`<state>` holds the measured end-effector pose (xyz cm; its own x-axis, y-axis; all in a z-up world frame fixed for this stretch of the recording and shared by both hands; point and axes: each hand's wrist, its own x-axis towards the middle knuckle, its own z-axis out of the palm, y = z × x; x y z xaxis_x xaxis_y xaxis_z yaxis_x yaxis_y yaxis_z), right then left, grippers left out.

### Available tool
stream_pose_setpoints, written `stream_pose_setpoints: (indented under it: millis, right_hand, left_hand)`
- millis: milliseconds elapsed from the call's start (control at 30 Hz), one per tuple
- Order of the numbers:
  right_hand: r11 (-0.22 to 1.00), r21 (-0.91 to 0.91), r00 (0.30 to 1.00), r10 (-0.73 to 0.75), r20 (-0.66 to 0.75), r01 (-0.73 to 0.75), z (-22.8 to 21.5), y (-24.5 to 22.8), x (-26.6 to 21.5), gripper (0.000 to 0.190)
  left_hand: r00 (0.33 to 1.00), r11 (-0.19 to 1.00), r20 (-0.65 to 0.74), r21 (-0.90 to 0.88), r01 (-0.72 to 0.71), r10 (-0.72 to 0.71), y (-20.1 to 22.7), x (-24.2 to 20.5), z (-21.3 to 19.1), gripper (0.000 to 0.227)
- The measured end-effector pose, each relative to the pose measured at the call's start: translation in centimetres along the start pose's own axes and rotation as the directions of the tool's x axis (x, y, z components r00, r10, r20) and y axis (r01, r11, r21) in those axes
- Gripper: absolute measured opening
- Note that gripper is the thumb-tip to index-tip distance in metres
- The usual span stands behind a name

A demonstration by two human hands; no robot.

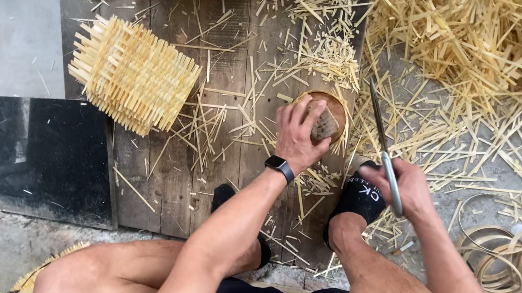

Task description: The person weaves a round bamboo base and uses scissors to trim the excess strips.

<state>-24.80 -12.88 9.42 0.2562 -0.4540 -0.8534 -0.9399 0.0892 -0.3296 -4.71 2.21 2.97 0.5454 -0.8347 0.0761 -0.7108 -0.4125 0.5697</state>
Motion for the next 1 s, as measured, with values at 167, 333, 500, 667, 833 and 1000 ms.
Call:
stream_pose_setpoints:
  millis: [167,333,500,667,833,1000]
  right_hand:
    - [0.764,-0.564,0.805,-0.53,-0.267,0.315,0.2,1.9,2.1,0.068]
    - [0.607,-0.785,0.874,-0.439,-0.206,0.12,1.1,3.0,7.4,0.06]
    - [0.589,-0.781,0.895,-0.438,-0.089,0.21,-1.7,5.5,9.5,0.036]
    - [0.493,-0.842,0.806,-0.578,-0.13,0.218,-1.2,3.1,8.4,0.06]
    - [0.626,-0.758,0.965,-0.262,0.019,0.184,-2.1,3.9,10.2,0.033]
    - [0.574,-0.786,0.892,-0.447,-0.065,0.23,-3.1,4.0,8.4,0.056]
  left_hand:
    - [0.991,0.985,-0.052,-0.126,0.117,-0.124,1.3,-0.6,1.5,0.1]
    - [0.991,0.989,-0.056,-0.089,0.12,-0.125,2.4,-1.2,2.2,0.094]
    - [0.997,0.996,0.066,-0.074,-0.04,0.045,0.3,-0.1,0.4,0.087]
    - [0.986,0.973,0.111,-0.21,-0.101,0.126,0.1,0.4,-0.1,0.087]
    - [0.987,0.991,0.087,-0.011,-0.136,0.136,1.0,1.1,-1.2,0.088]
    - [0.948,0.896,0.116,-0.31,0.318,-0.296,3.3,0.0,0.5,0.09]
